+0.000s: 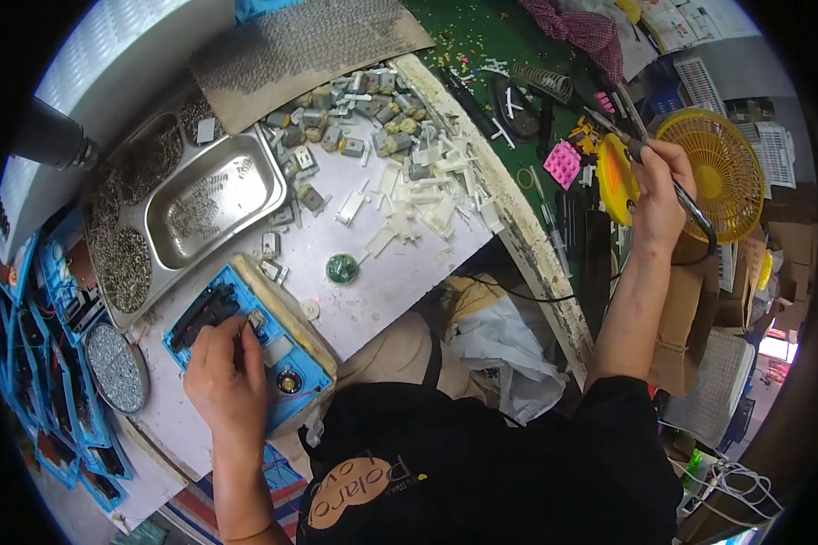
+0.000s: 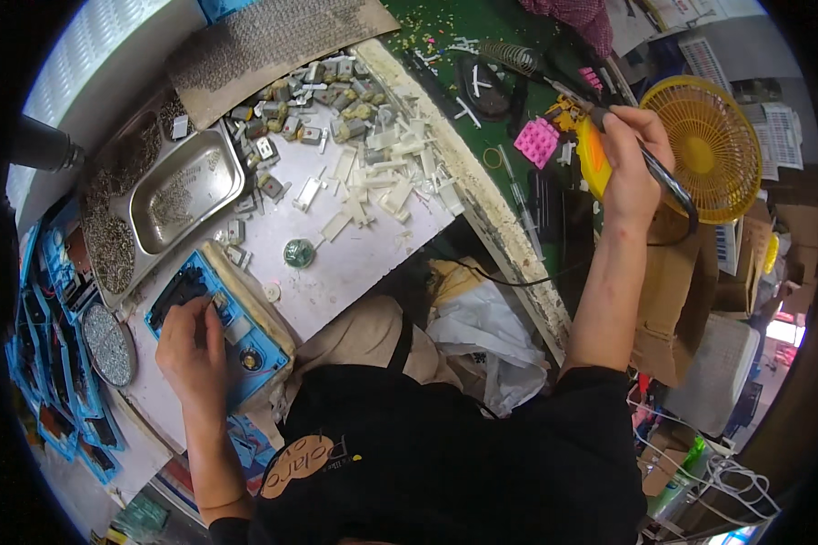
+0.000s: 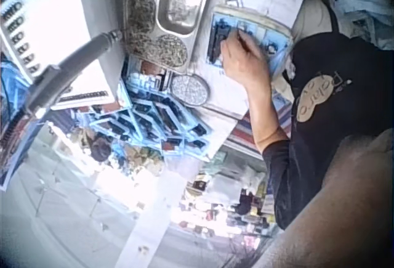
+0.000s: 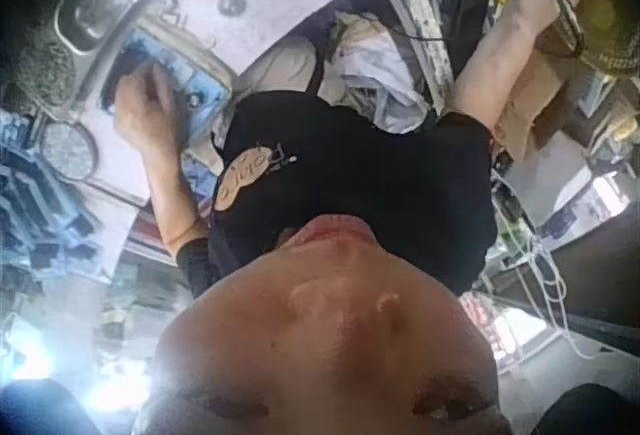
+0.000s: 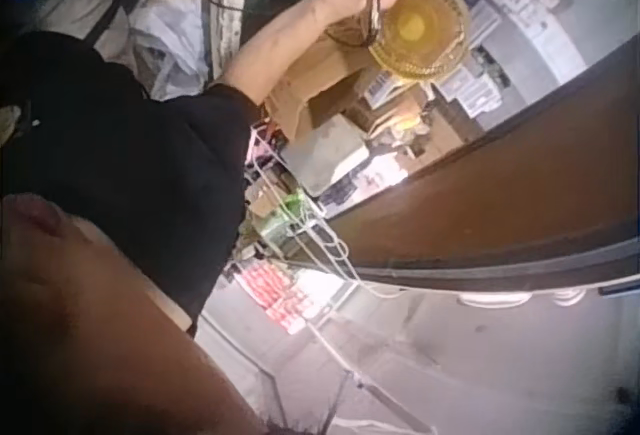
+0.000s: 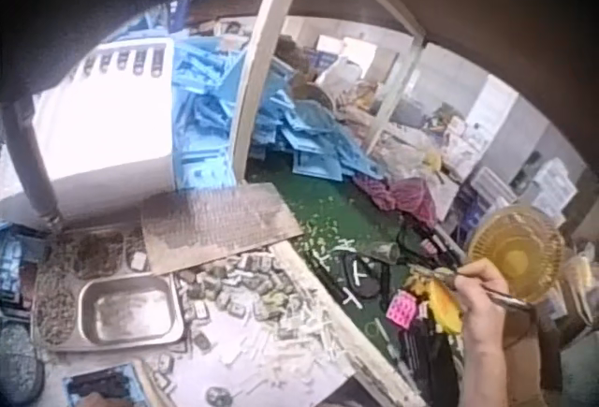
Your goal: Assembling and soldering components of a blue plastic electronic device.
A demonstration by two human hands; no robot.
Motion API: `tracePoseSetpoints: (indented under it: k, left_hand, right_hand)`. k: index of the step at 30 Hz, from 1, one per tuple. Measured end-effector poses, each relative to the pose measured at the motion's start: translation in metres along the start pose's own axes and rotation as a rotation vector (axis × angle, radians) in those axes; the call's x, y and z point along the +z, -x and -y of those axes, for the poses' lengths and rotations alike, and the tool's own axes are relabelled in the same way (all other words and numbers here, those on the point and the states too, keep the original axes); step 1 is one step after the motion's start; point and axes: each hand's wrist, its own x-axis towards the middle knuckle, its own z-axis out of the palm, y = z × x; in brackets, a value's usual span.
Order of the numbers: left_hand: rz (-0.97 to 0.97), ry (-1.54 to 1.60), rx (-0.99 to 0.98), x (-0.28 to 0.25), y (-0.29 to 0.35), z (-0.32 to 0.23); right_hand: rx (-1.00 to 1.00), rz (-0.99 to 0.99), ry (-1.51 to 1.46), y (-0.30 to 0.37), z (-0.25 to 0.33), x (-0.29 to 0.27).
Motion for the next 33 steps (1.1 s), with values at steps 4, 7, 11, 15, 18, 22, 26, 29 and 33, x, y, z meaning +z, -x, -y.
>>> tracePoseSetpoints:
  k: [4, 7, 11, 15, 18, 22, 26, 29, 33]
  left_hand:
    - [0.018, 0.003, -0.025, 0.001, -0.002, -0.004]
    - [0.027, 0.007, -0.038, 0.001, -0.003, -0.006]
    - [0.025, -0.041, -0.046, -0.004, 0.002, 0.002]
    - [-0.009, -0.081, 0.045, -0.001, -0.001, 0.004]
    - [-0.003, -0.048, 0.018, -0.002, 0.0, 0.003]
    - [-0.025, -0.002, 0.028, -0.002, 0.0, 0.006]
    - [-0.022, 0.008, 0.017, -0.003, -0.001, 0.004]
    - [-0.029, 0.01, 0.014, -0.001, -0.001, 0.003]
    - [-0.029, 0.014, 0.018, -0.001, -0.001, 0.004]
  right_hand:
    - [0.006, -0.024, -0.056, -0.021, -0.019, 0.004]
    - [0.092, 0.07, 0.01, -0.045, -0.045, 0.022]
    - [0.414, 0.039, -0.328, -0.045, -0.062, 0.056]
    - [0.66, 0.132, -0.818, 0.003, -0.073, 0.043]
    - [0.651, 0.367, -0.886, 0.059, -0.061, 0.057]
    - [0.49, 0.558, -0.577, 0.12, -0.024, 0.105]
    - [0.321, 0.687, -0.413, 0.148, 0.0, 0.142]
    - [0.245, 0.835, -0.205, 0.162, 0.018, 0.173]
    - [-0.053, 1.024, -0.127, 0.178, 0.023, 0.22]
